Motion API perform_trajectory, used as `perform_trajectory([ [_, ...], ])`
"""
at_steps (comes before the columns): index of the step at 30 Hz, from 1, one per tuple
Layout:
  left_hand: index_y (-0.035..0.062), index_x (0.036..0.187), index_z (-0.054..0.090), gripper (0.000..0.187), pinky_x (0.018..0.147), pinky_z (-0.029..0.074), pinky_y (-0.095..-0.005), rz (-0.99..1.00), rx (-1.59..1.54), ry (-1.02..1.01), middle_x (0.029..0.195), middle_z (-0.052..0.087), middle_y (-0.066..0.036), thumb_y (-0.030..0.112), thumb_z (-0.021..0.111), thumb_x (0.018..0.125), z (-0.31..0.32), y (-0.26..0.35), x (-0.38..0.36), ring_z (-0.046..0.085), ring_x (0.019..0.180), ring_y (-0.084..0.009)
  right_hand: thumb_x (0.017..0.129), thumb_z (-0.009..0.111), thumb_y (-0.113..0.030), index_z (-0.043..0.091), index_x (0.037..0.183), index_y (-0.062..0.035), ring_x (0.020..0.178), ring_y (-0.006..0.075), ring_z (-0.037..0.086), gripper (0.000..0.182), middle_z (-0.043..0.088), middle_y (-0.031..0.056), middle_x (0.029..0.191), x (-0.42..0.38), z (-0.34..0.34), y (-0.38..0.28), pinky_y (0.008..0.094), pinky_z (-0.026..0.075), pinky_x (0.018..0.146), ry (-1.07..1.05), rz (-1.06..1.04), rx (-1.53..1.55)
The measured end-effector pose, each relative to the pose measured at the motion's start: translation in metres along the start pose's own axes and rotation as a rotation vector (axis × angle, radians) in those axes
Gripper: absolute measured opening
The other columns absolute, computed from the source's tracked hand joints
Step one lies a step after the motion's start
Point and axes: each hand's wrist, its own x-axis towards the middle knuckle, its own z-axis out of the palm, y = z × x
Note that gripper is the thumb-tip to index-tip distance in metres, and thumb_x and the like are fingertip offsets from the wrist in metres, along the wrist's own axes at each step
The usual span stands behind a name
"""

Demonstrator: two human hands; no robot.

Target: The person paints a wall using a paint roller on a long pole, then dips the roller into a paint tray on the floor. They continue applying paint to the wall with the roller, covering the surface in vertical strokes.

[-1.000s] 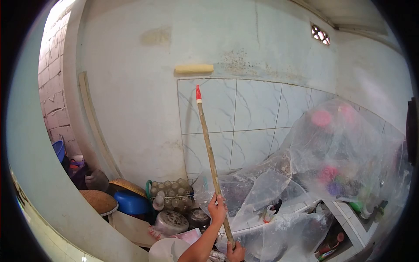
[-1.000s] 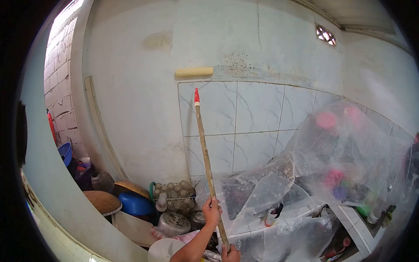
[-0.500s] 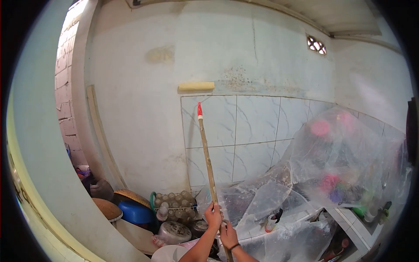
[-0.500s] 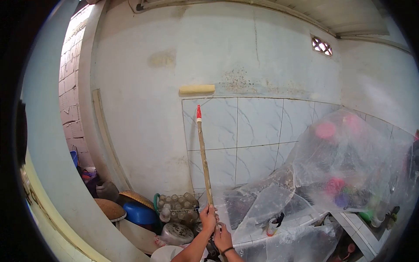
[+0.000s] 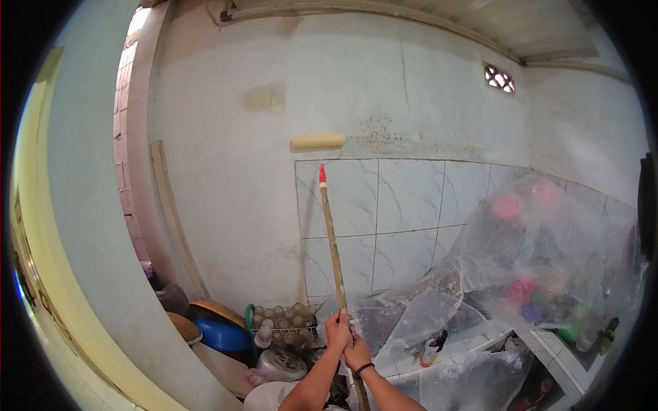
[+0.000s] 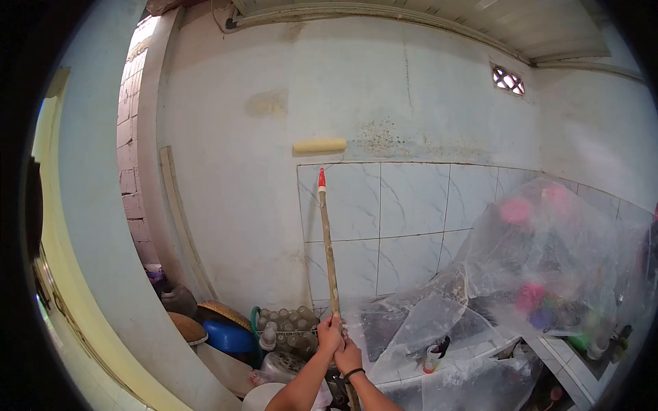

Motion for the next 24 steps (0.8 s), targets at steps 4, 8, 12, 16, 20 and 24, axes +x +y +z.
perform_trajectory([
  [4, 0.0003, 0.086, 0.052, 0.026, 0.039, 0.039, -0.0279, 0.015, -0.05, -0.018, 0.073, 0.052, -0.007, 0.025, 0.05, 0.094, 0.016, 0.025, 0.006, 0.046, 0.046, -0.0125, 0.089, 0.042, -0.035, 0.06, 0.098, 0.0037, 0.093, 0.0464, 0.056, 0.043, 0.06, 0.0312, 0.092, 0.01, -0.014, -0.029, 0.0488, 0.045, 0.08, -0.019, 0.03, -0.024],
  [8, 0.0005, 0.088, 0.053, 0.026, 0.038, 0.039, -0.0274, 0.003, -0.064, -0.034, 0.074, 0.053, -0.007, 0.025, 0.05, 0.093, 0.024, 0.042, 0.017, 0.047, 0.045, -0.012, 0.087, 0.043, -0.035, 0.062, 0.091, 0.0049, 0.085, 0.0446, 0.059, 0.044, 0.061, 0.03, 0.084, 0.024, -0.017, -0.04, 0.0478, 0.046, 0.075, 0.028, -0.036, -0.046],
  [12, 0.0004, 0.088, 0.054, 0.027, 0.038, 0.04, -0.0275, 0.008, -0.042, -0.053, 0.073, 0.053, -0.006, 0.026, 0.05, 0.093, 0.027, 0.067, 0.026, 0.047, 0.045, -0.0119, 0.089, 0.04, -0.036, 0.063, 0.086, 0.0044, 0.084, 0.0447, 0.059, 0.046, 0.061, 0.0292, 0.082, 0.036, -0.011, -0.058, 0.0486, 0.046, 0.074, 0.042, -0.033, -0.073],
  [16, 0.0005, 0.093, 0.055, 0.027, 0.039, 0.042, -0.028, 0.032, 0.005, -0.079, 0.075, 0.054, -0.007, 0.027, 0.05, 0.093, 0.026, 0.091, 0.033, 0.049, 0.047, -0.0124, 0.09, 0.04, -0.035, 0.062, 0.081, 0.004, 0.081, 0.0447, 0.059, 0.046, 0.061, 0.0279, 0.08, 0.038, -0.01, -0.084, 0.0488, 0.046, 0.072, 0.078, -0.062, -0.056],
  [20, 0.0005, 0.104, 0.057, 0.03, 0.046, 0.046, -0.0278, 0.042, 0.065, -0.128, 0.08, 0.057, -0.009, 0.028, 0.05, 0.093, 0.025, 0.116, 0.038, 0.054, 0.054, -0.0142, 0.09, 0.04, -0.035, 0.062, 0.079, 0.0038, 0.078, 0.0447, 0.059, 0.046, 0.061, 0.0263, 0.075, 0.039, -0.011, -0.105, 0.0484, 0.046, 0.07, 0.126, -0.1, -0.033],
  [24, 0.0022, 0.117, 0.054, 0.041, 0.058, 0.05, -0.029, 0.042, 0.067, -0.175, 0.088, 0.06, -0.011, 0.035, 0.046, 0.094, 0.021, 0.129, 0.031, 0.059, 0.066, -0.0169, 0.091, 0.042, -0.039, 0.061, 0.078, 0.004, 0.069, 0.0421, 0.06, 0.049, 0.061, 0.024, 0.067, 0.049, -0.006, -0.111, 0.0468, 0.047, 0.064, 0.117, -0.074, 0.039],
])
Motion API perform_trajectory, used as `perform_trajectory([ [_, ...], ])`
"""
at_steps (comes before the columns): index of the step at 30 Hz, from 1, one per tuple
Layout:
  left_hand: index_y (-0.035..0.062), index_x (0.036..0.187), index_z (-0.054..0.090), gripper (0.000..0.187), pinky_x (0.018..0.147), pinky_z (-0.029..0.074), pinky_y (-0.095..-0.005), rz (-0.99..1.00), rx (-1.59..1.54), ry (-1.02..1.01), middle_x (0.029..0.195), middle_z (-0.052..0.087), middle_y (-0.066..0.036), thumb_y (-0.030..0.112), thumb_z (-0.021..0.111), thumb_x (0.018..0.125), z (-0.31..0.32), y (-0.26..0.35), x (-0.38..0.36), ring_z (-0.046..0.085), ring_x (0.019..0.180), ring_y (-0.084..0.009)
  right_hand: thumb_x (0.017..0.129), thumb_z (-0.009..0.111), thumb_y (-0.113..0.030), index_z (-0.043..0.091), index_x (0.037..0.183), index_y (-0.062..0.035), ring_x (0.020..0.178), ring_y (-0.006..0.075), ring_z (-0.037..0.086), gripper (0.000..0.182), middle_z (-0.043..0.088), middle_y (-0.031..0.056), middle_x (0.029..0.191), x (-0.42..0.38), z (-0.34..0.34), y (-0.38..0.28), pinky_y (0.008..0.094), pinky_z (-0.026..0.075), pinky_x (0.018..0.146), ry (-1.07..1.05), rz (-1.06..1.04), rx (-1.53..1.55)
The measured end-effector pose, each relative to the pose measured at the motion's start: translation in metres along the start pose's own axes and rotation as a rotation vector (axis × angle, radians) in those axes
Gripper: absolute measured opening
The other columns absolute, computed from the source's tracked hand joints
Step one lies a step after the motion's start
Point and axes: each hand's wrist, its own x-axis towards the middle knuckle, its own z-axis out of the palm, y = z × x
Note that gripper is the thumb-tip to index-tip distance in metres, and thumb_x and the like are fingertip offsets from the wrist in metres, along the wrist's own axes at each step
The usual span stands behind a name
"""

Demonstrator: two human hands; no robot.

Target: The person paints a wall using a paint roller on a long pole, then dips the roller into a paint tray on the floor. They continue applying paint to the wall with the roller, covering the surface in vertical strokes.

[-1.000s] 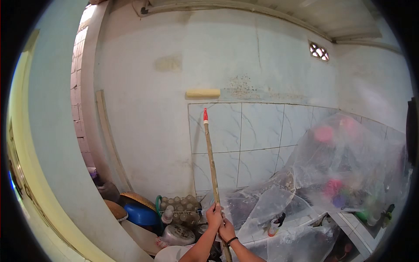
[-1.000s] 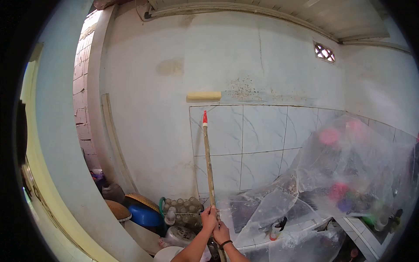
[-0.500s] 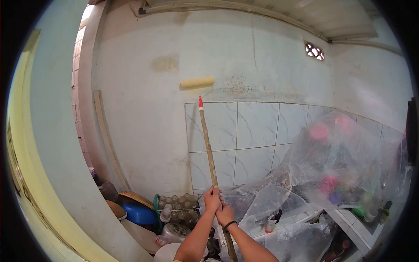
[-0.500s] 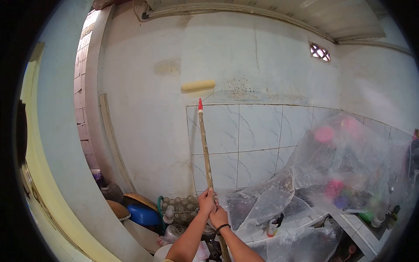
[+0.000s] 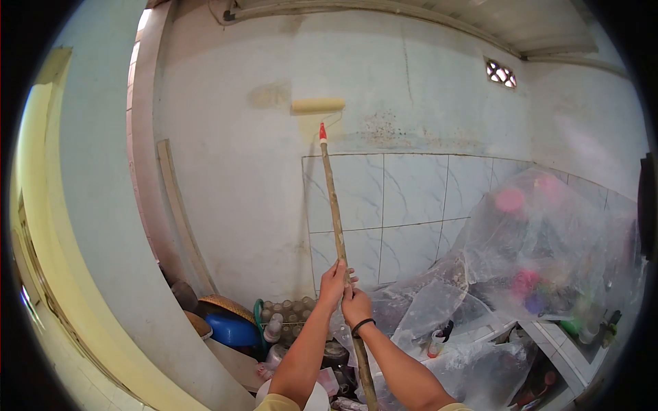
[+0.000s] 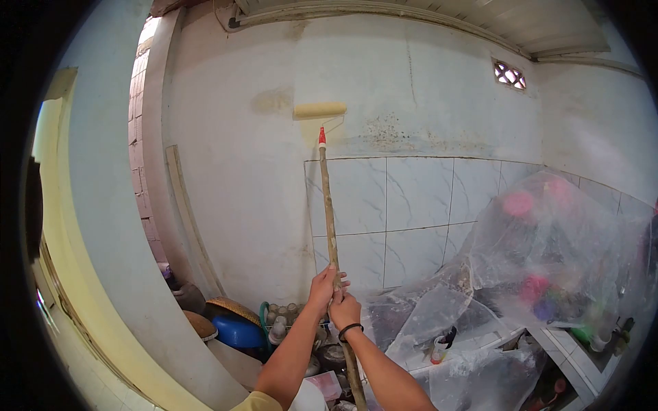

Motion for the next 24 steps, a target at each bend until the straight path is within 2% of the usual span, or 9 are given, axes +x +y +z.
perform_trajectory([
  [1, 0.0029, 0.115, 0.054, 0.042, 0.059, 0.05, -0.0297, 0.004, 0.013, 0.021, 0.089, 0.06, -0.01, 0.038, 0.043, 0.095, -0.004, -0.004, -0.004, 0.058, 0.068, -0.0165, 0.091, 0.042, -0.04, 0.061, 0.077, 0.0041, 0.066, 0.0408, 0.061, 0.05, 0.06, 0.0232, 0.065, 0.002, -0.001, -0.003, 0.046, 0.047, 0.062, -0.003, 0.012, 0.027],
  [3, 0.0044, 0.113, 0.055, 0.045, 0.062, 0.048, -0.0311, 0.016, 0.043, 0.065, 0.093, 0.059, -0.01, 0.043, 0.039, 0.096, -0.019, -0.027, -0.023, 0.058, 0.073, -0.0157, 0.09, 0.042, -0.042, 0.062, 0.078, 0.0037, 0.077, 0.0453, 0.058, 0.051, 0.061, 0.0272, 0.075, 0.008, -0.007, -0.014, 0.0487, 0.045, 0.071, -0.026, 0.001, 0.007],
  [5, 0.0054, 0.113, 0.055, 0.048, 0.062, 0.045, -0.0288, -0.219, -0.115, 0.212, 0.089, 0.06, -0.009, 0.046, 0.036, 0.096, -0.018, -0.057, -0.088, 0.057, 0.074, -0.0146, 0.09, 0.042, -0.042, 0.062, 0.078, 0.0035, 0.082, 0.0476, 0.057, 0.051, 0.061, 0.0293, 0.079, 0.017, -0.004, -0.018, 0.0501, 0.044, 0.075, -0.032, 0.007, 0.024],
  [7, 0.0033, 0.114, 0.053, 0.052, 0.06, 0.05, -0.0311, -0.259, 0.034, 0.096, 0.089, 0.06, -0.01, 0.048, 0.034, 0.095, -0.024, -0.095, -0.124, 0.06, 0.07, -0.0184, 0.091, 0.042, -0.041, 0.062, 0.077, 0.0035, 0.082, 0.0478, 0.057, 0.051, 0.061, 0.0293, 0.079, 0.037, 0.007, -0.014, 0.0502, 0.044, 0.075, -0.021, 0.024, 0.052],
  [9, 0.0021, 0.105, 0.053, 0.05, 0.053, 0.047, -0.0285, -0.235, -0.049, 0.133, 0.082, 0.058, -0.008, 0.046, 0.033, 0.096, 0.018, -0.051, -0.171, 0.056, 0.062, -0.0151, 0.091, 0.042, -0.041, 0.061, 0.078, 0.0045, 0.083, 0.0482, 0.056, 0.051, 0.06, 0.0297, 0.08, 0.042, 0.003, -0.022, 0.0511, 0.043, 0.075, -0.019, 0.009, 0.049],
  [15, 0.0006, 0.096, 0.054, 0.047, 0.046, 0.04, -0.0269, -0.177, 0.15, 0.223, 0.064, 0.053, -0.005, 0.042, 0.032, 0.098, 0.022, -0.094, -0.181, 0.053, 0.055, -0.0083, 0.091, 0.041, -0.042, 0.06, 0.078, 0.0043, 0.079, 0.0476, 0.057, 0.052, 0.06, 0.029, 0.078, 0.036, 0.005, -0.009, 0.0513, 0.044, 0.072, 0.008, -0.029, -0.026],
  [17, -0.0003, 0.091, 0.055, 0.048, 0.048, 0.042, -0.0299, -0.148, 0.362, 0.246, 0.062, 0.054, -0.007, 0.041, 0.031, 0.098, 0.024, -0.096, -0.199, 0.054, 0.054, -0.0119, 0.091, 0.042, -0.042, 0.059, 0.074, 0.0038, 0.069, 0.0449, 0.059, 0.052, 0.059, 0.0265, 0.069, 0.024, 0.013, 0.019, 0.0486, 0.046, 0.063, 0.097, -0.121, -0.115],
  [20, -0.0019, 0.083, 0.054, 0.048, 0.052, 0.044, -0.0352, -0.08, 0.536, 0.293, 0.061, 0.055, -0.011, 0.038, 0.031, 0.098, 0.014, -0.148, -0.216, 0.057, 0.053, -0.0186, 0.09, 0.04, -0.044, 0.061, 0.082, 0.0029, 0.086, 0.0491, 0.055, 0.052, 0.06, 0.0307, 0.083, -0.009, 0.007, 0.037, 0.0533, 0.043, 0.078, -0.037, 0.05, -0.103],
  [24, -0.0034, 0.079, 0.053, 0.047, 0.057, 0.045, -0.0416, -0.084, 0.541, 0.362, 0.061, 0.057, -0.014, 0.034, 0.031, 0.097, 0.009, -0.17, -0.245, 0.06, 0.057, -0.0273, 0.09, 0.041, -0.044, 0.061, 0.083, 0.0024, 0.085, 0.0488, 0.056, 0.051, 0.06, 0.0297, 0.082, -0.041, 0.014, 0.073, 0.0535, 0.043, 0.077, -0.064, 0.109, -0.111],
])
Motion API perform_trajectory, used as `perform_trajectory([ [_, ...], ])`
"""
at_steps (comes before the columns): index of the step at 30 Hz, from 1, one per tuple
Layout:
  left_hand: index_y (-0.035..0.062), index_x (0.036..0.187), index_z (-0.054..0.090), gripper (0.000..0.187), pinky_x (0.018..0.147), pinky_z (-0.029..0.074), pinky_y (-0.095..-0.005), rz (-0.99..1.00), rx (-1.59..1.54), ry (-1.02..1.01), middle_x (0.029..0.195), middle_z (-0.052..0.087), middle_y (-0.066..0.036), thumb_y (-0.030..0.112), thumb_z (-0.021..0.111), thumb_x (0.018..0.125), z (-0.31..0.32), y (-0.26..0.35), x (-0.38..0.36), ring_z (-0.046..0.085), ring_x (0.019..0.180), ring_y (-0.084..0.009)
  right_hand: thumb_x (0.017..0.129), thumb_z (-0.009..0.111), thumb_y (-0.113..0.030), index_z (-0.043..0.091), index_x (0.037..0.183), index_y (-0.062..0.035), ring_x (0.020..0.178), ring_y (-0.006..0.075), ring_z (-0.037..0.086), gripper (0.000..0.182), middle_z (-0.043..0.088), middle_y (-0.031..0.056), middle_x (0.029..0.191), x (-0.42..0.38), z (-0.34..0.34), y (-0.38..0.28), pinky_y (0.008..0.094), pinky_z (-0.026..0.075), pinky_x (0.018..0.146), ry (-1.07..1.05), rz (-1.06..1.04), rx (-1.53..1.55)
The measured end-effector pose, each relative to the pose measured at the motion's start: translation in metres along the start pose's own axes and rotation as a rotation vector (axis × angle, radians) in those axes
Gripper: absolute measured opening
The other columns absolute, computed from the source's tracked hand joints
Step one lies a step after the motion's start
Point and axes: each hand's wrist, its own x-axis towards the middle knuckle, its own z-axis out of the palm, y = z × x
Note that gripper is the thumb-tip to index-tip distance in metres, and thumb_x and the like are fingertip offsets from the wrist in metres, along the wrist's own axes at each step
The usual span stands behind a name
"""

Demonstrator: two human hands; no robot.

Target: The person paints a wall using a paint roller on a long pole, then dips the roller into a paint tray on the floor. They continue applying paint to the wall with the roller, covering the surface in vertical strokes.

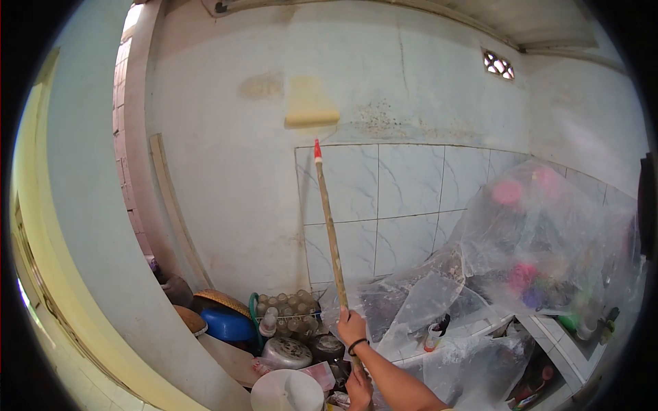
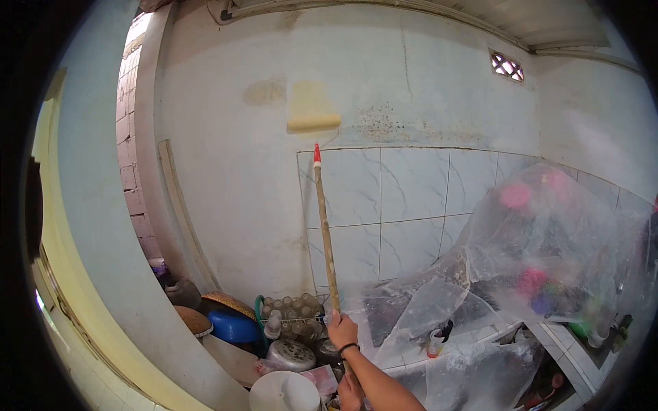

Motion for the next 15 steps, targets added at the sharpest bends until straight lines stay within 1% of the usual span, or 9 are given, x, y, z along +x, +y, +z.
perform_trajectory([
  [5, 0.003, 0.099, 0.06, 0.058, 0.062, 0.043, -0.0455, 0.042, -0.01, -0.027, 0.073, 0.06, -0.017, 0.053, 0.031, 0.093, -0.001, -0.057, -0.007, 0.055, 0.065, -0.0319, 0.09, 0.042, -0.043, 0.06, 0.082, 0.0022, 0.084, 0.0492, 0.056, 0.049, 0.061, 0.0293, 0.08, -0.017, 0.007, 0.013, 0.0533, 0.043, 0.076, 0.026, -0.008, -0.005],
  [6, 0.0043, 0.103, 0.061, 0.061, 0.063, 0.043, -0.0462, 0.055, -0.011, -0.032, 0.076, 0.06, -0.018, 0.057, 0.031, 0.092, -0.002, -0.057, -0.004, 0.054, 0.067, -0.0329, 0.09, 0.042, -0.043, 0.06, 0.082, 0.0022, 0.084, 0.0493, 0.056, 0.049, 0.06, 0.0294, 0.08, -0.016, 0.006, 0.008, 0.0533, 0.043, 0.076, 0.027, -0.011, 0.007],
  [9, -0.0013, 0.097, 0.059, 0.064, 0.058, 0.042, -0.0423, 0.14, 0.038, 0.001, 0.067, 0.057, -0.016, 0.055, 0.028, 0.093, -0.004, -0.038, 0.015, 0.052, 0.06, -0.0311, 0.09, 0.042, -0.043, 0.06, 0.08, 0.0023, 0.083, 0.0494, 0.056, 0.05, 0.06, 0.0297, 0.08, -0.002, 0.002, -0.012, 0.0533, 0.043, 0.076, 0.035, -0.039, 0.034],
  [11, -0.002, 0.084, 0.055, 0.05, 0.056, 0.044, -0.0403, 0.07, -0.008, -0.024, 0.061, 0.056, -0.013, 0.041, 0.031, 0.096, -0.003, -0.011, 0.032, 0.056, 0.056, -0.0266, 0.09, 0.042, -0.043, 0.061, 0.079, 0.0025, 0.083, 0.0495, 0.056, 0.05, 0.06, 0.0299, 0.08, 0.018, 0.003, -0.026, 0.0533, 0.042, 0.076, 0.046, -0.085, 0.046],
  [12, -0.0023, 0.078, 0.053, 0.046, 0.055, 0.045, -0.0393, 0.033, -0.03, -0.036, 0.058, 0.056, -0.012, 0.033, 0.032, 0.098, -0.003, 0.006, 0.04, 0.058, 0.054, -0.0243, 0.09, 0.042, -0.043, 0.06, 0.077, 0.0029, 0.081, 0.0488, 0.056, 0.051, 0.059, 0.0294, 0.078, 0.028, 0.002, -0.036, 0.0524, 0.043, 0.073, 0.077, -0.115, 0.041],
  [14, -0.0011, 0.077, 0.052, 0.045, 0.051, 0.044, -0.0368, 0.054, -0.071, -0.065, 0.056, 0.054, -0.01, 0.034, 0.033, 0.098, -0.005, 0.041, 0.059, 0.056, 0.05, -0.0215, 0.09, 0.042, -0.043, 0.06, 0.072, 0.0038, 0.077, 0.0476, 0.056, 0.053, 0.058, 0.0283, 0.072, 0.051, -0.002, -0.06, 0.0505, 0.044, 0.066, 0.142, -0.178, 0.033],
  [15, -0.0005, 0.077, 0.051, 0.044, 0.048, 0.043, -0.0355, 0.066, -0.091, -0.08, 0.055, 0.053, -0.008, 0.034, 0.033, 0.098, -0.007, 0.059, 0.067, 0.055, 0.048, -0.02, 0.09, 0.042, -0.043, 0.06, 0.072, 0.0038, 0.076, 0.047, 0.057, 0.054, 0.059, 0.0279, 0.071, 0.063, -0.005, -0.072, 0.0501, 0.044, 0.066, 0.153, -0.18, 0.043],
])
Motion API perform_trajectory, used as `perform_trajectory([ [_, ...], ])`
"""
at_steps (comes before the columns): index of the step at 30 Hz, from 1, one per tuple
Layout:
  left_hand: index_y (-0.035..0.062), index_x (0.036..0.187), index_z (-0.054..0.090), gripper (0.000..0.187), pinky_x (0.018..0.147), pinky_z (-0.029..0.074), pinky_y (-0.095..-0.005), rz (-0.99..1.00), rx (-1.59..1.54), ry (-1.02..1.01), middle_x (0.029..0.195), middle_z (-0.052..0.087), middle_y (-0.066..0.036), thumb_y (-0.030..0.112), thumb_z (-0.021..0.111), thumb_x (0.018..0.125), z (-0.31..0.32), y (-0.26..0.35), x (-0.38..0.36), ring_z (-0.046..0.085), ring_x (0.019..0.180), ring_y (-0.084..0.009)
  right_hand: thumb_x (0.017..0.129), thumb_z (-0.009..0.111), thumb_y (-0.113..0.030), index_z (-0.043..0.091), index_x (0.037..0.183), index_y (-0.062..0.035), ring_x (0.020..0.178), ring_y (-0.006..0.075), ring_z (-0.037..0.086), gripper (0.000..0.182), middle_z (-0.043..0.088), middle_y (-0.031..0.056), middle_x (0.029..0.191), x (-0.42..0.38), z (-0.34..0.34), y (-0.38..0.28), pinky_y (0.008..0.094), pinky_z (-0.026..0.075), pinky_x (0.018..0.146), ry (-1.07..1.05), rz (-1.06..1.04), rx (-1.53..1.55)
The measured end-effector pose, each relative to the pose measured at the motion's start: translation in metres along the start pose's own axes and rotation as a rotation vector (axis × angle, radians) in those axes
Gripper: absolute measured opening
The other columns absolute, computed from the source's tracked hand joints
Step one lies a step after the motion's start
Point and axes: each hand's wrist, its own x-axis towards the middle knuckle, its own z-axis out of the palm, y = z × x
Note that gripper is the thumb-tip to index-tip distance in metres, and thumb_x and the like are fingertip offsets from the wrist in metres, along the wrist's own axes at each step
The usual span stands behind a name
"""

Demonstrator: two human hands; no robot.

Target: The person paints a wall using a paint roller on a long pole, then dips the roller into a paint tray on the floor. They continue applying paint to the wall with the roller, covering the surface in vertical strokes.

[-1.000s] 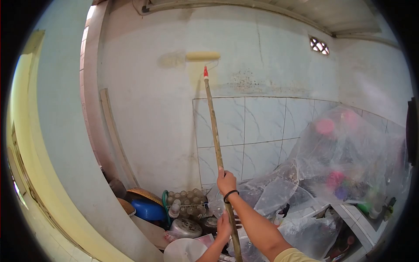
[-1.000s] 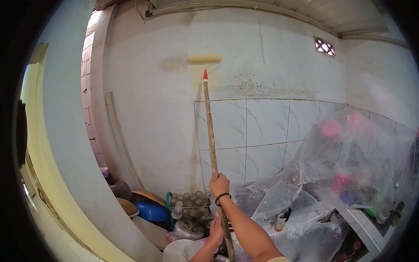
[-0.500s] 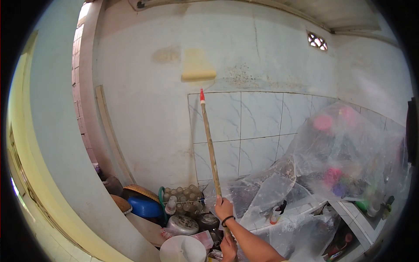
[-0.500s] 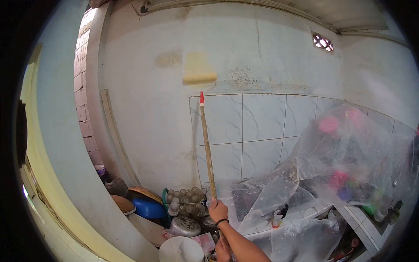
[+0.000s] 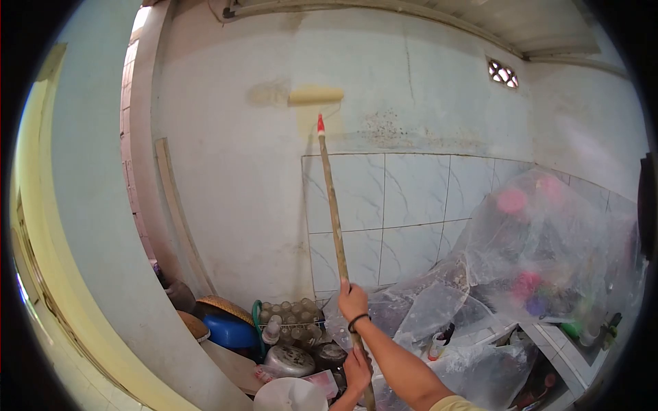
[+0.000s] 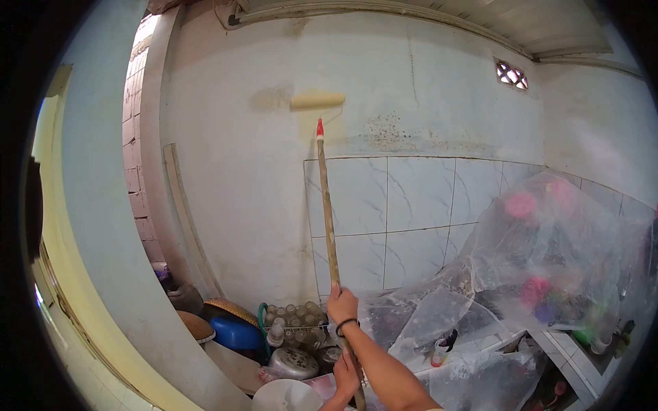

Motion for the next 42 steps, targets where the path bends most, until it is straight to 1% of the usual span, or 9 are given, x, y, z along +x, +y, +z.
perform_trajectory([
  [7, 0.0026, 0.075, 0.048, 0.045, 0.037, 0.038, -0.0291, 0.063, -0.152, -0.052, 0.051, 0.046, -0.003, 0.038, 0.032, 0.098, -0.005, 0.101, 0.071, 0.048, 0.039, -0.0136, 0.091, 0.04, -0.043, 0.059, 0.07, 0.0062, 0.05, 0.0348, 0.061, 0.057, 0.06, 0.0219, 0.06, 0.104, 0.01, -0.076, 0.0418, 0.048, 0.047, 0.016, -0.059, 0.106],
  [10, 0.0026, 0.075, 0.047, 0.046, 0.037, 0.038, -0.029, 0.122, -0.182, -0.075, 0.051, 0.045, -0.003, 0.04, 0.032, 0.098, -0.001, 0.129, 0.112, 0.046, 0.038, -0.0132, 0.09, 0.041, -0.043, 0.063, 0.091, 0.0071, 0.097, 0.0465, 0.056, 0.055, 0.059, 0.0323, 0.096, 0.138, -0.012, -0.13, 0.0477, 0.044, 0.087, -0.12, 0.051, 0.179],
  [14, 0.0023, 0.077, 0.046, 0.048, 0.036, 0.037, -0.0288, 0.175, -0.236, -0.127, 0.05, 0.043, -0.003, 0.044, 0.033, 0.097, -0.003, 0.185, 0.154, 0.044, 0.037, -0.0127, 0.09, 0.042, -0.042, 0.061, 0.096, 0.0083, 0.099, 0.0444, 0.056, 0.055, 0.059, 0.0316, 0.102, 0.192, -0.014, -0.181, 0.0464, 0.045, 0.087, -0.115, 0.034, 0.217],
  [18, 0.0024, 0.077, 0.045, 0.05, 0.035, 0.037, -0.0287, 0.221, -0.204, -0.127, 0.05, 0.041, -0.002, 0.047, 0.033, 0.096, -0.008, 0.232, 0.177, 0.041, 0.037, -0.0122, 0.092, 0.042, -0.039, 0.056, 0.074, 0.0066, 0.04, 0.0253, 0.054, 0.051, 0.057, 0.0157, 0.059, 0.243, 0.0, -0.212, 0.0385, 0.042, 0.037, 0.029, -0.058, 0.267],
  [21, 0.0024, 0.076, 0.045, 0.05, 0.036, 0.038, -0.0289, 0.221, -0.23, -0.16, 0.051, 0.042, -0.002, 0.047, 0.034, 0.096, -0.01, 0.238, 0.182, 0.042, 0.037, -0.0123, 0.092, 0.041, -0.039, 0.056, 0.074, 0.0068, 0.04, 0.0255, 0.055, 0.052, 0.058, 0.0168, 0.061, 0.219, -0.025, -0.238, 0.0387, 0.042, 0.038, -0.062, 0.017, 0.34],
  [25, 0.0016, 0.076, 0.046, 0.051, 0.037, 0.038, -0.0301, 0.228, -0.172, -0.083, 0.052, 0.045, -0.004, 0.046, 0.033, 0.096, -0.002, 0.197, 0.171, 0.045, 0.038, -0.014, 0.09, 0.041, -0.042, 0.06, 0.1, 0.0087, 0.1, 0.0445, 0.056, 0.055, 0.059, 0.0314, 0.102, 0.211, -0.013, -0.198, 0.0458, 0.044, 0.089, -0.127, 0.02, 0.214],
  [29, 0.0001, 0.077, 0.05, 0.05, 0.04, 0.039, -0.0332, 0.235, -0.007, 0.013, 0.053, 0.049, -0.007, 0.043, 0.033, 0.097, 0.0, 0.148, 0.12, 0.05, 0.041, -0.0181, 0.09, 0.039, -0.044, 0.062, 0.092, 0.0078, 0.099, 0.0474, 0.054, 0.056, 0.059, 0.0324, 0.097, 0.156, -0.002, -0.131, 0.048, 0.042, 0.089, -0.115, 0.035, 0.166],
  [31, 0.0001, 0.077, 0.051, 0.048, 0.042, 0.04, -0.0347, 0.166, -0.031, -0.008, 0.054, 0.05, -0.008, 0.039, 0.032, 0.098, 0.006, 0.096, 0.107, 0.051, 0.043, -0.0197, 0.091, 0.04, -0.042, 0.061, 0.078, 0.0073, 0.073, 0.0458, 0.06, 0.056, 0.061, 0.029, 0.074, 0.127, 0.01, -0.09, 0.0496, 0.047, 0.068, 0.055, -0.124, 0.022],
  [42, -0.0003, 0.08, 0.053, 0.043, 0.048, 0.044, -0.0344, 0.052, 0.061, 0.023, 0.059, 0.055, -0.009, 0.034, 0.034, 0.097, 0.005, -0.006, -0.008, 0.057, 0.051, -0.0198, 0.09, 0.041, -0.042, 0.06, 0.081, 0.0038, 0.087, 0.0493, 0.055, 0.05, 0.06, 0.0306, 0.084, -0.008, 0.002, 0.017, 0.0535, 0.042, 0.08, -0.094, 0.07, -0.03],
])
